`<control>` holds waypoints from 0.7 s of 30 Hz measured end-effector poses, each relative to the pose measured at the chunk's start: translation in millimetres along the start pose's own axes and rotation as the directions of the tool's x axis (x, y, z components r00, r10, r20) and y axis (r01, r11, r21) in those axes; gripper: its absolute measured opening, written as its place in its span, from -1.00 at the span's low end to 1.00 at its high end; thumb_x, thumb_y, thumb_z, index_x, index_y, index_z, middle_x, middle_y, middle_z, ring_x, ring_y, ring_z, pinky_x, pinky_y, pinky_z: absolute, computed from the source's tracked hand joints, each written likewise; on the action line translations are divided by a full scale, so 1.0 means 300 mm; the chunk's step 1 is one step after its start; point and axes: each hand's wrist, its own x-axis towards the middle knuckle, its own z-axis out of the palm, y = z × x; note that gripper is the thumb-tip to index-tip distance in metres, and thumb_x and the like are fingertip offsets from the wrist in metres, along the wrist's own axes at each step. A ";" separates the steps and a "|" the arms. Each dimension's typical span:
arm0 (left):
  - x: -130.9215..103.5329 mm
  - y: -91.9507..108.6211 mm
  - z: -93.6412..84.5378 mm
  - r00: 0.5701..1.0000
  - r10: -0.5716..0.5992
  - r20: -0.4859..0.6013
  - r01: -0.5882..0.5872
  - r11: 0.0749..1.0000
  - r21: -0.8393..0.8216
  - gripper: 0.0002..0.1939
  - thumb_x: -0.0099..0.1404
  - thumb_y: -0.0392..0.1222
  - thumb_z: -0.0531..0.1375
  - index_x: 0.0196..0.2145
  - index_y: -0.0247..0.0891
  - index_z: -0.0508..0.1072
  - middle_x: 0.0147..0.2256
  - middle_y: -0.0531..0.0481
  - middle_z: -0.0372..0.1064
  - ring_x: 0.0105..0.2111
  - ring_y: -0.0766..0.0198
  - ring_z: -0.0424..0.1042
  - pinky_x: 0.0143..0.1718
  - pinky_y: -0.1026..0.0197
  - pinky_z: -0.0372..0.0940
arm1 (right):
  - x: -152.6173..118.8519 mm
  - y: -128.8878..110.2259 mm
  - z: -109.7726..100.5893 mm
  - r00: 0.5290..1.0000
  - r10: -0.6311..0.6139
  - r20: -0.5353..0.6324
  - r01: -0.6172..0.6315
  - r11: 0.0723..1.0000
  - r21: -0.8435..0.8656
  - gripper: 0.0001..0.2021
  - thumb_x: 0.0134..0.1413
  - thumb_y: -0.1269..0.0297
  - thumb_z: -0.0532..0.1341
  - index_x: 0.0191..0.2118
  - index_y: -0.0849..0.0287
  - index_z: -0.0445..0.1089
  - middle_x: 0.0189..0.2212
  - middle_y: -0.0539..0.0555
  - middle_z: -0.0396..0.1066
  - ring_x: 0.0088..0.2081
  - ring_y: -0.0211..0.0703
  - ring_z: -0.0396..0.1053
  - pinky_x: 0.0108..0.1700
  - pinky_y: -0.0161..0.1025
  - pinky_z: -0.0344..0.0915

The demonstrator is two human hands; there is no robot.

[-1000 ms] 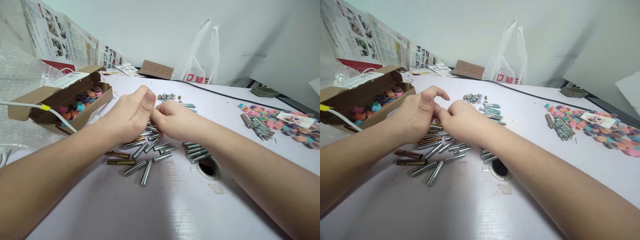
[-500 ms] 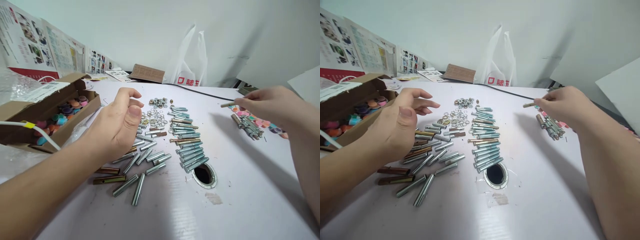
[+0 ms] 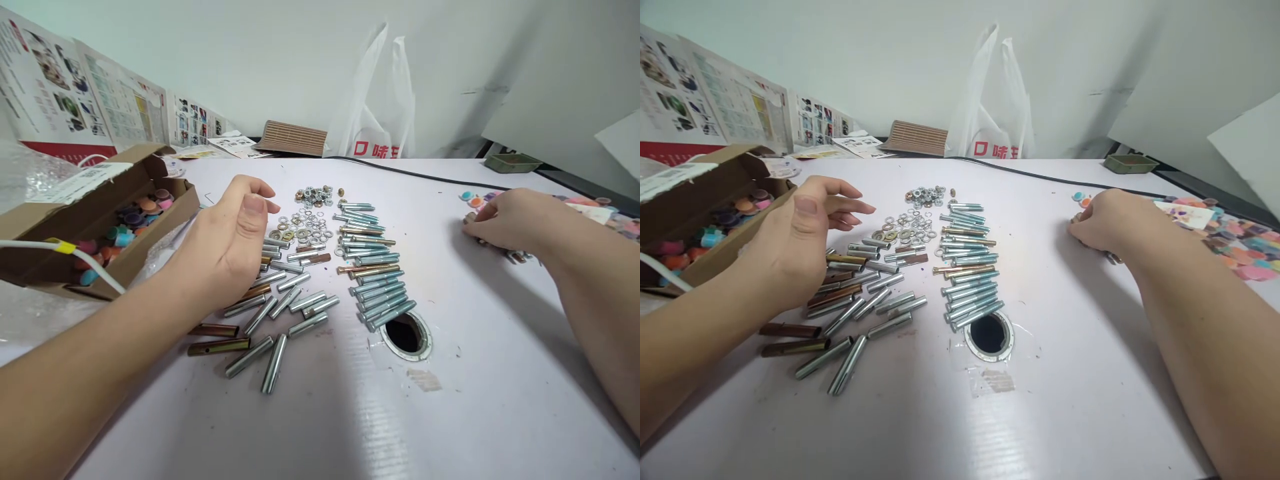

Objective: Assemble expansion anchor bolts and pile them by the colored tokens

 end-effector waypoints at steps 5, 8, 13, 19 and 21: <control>-0.001 0.009 -0.004 0.999 -0.032 -0.011 0.032 0.999 -0.013 -0.24 0.30 0.52 -0.29 0.00 -0.08 0.32 -0.02 -0.09 0.51 -0.10 0.00 0.46 -0.06 -0.07 0.27 | -0.036 -0.053 -0.001 0.997 -0.028 -0.072 0.026 0.999 -0.031 -0.64 -0.02 0.16 0.18 -0.09 0.18 0.43 -0.35 0.27 0.50 -0.29 -0.02 0.39 -0.17 -0.03 0.23; -0.004 0.009 -0.008 1.000 -0.003 -0.027 0.002 1.000 -0.010 -0.25 0.31 0.51 -0.28 -0.01 -0.07 0.33 -0.02 -0.08 0.50 -0.10 0.00 0.45 -0.05 -0.07 0.26 | -0.082 -0.080 -0.004 0.969 -0.113 -0.220 0.115 0.993 -0.001 -0.60 0.10 0.04 0.15 -0.04 0.19 0.40 -0.23 0.36 0.50 -0.07 0.20 0.36 -0.11 0.03 0.22; -0.013 0.007 -0.015 0.994 0.087 -0.063 -0.087 0.996 -0.002 -0.25 0.32 0.49 -0.31 -0.02 -0.08 0.34 0.02 -0.11 0.44 -0.11 0.00 0.39 -0.05 -0.11 0.23 | -0.206 -0.142 0.023 0.822 -0.480 -0.306 0.552 0.804 0.221 -0.68 0.17 -0.04 0.18 -0.14 0.08 0.44 -0.01 0.24 0.46 -0.11 0.08 0.39 -0.13 0.00 0.23; -0.015 0.001 -0.021 0.996 0.079 -0.042 -0.075 0.993 0.091 -0.34 0.42 0.35 -0.32 0.03 -0.04 0.34 -0.09 -0.13 0.41 -0.08 -0.01 0.36 -0.08 -0.12 0.22 | -0.311 -0.196 0.077 0.433 -0.901 -0.024 0.857 0.404 0.321 -0.87 0.11 0.18 0.26 -0.28 0.09 0.48 -0.30 0.06 0.46 -0.26 -0.16 0.36 -0.29 -0.24 0.29; -0.016 0.003 -0.019 0.995 0.092 -0.042 -0.087 0.991 0.104 -0.37 0.43 0.33 -0.30 0.02 -0.06 0.34 -0.07 -0.13 0.39 -0.06 0.01 0.36 -0.02 -0.12 0.22 | -0.320 -0.196 0.083 0.371 -0.929 0.017 0.876 0.355 0.327 -0.91 0.10 0.23 0.27 -0.29 0.09 0.50 -0.31 0.06 0.45 -0.23 -0.16 0.35 -0.28 -0.26 0.29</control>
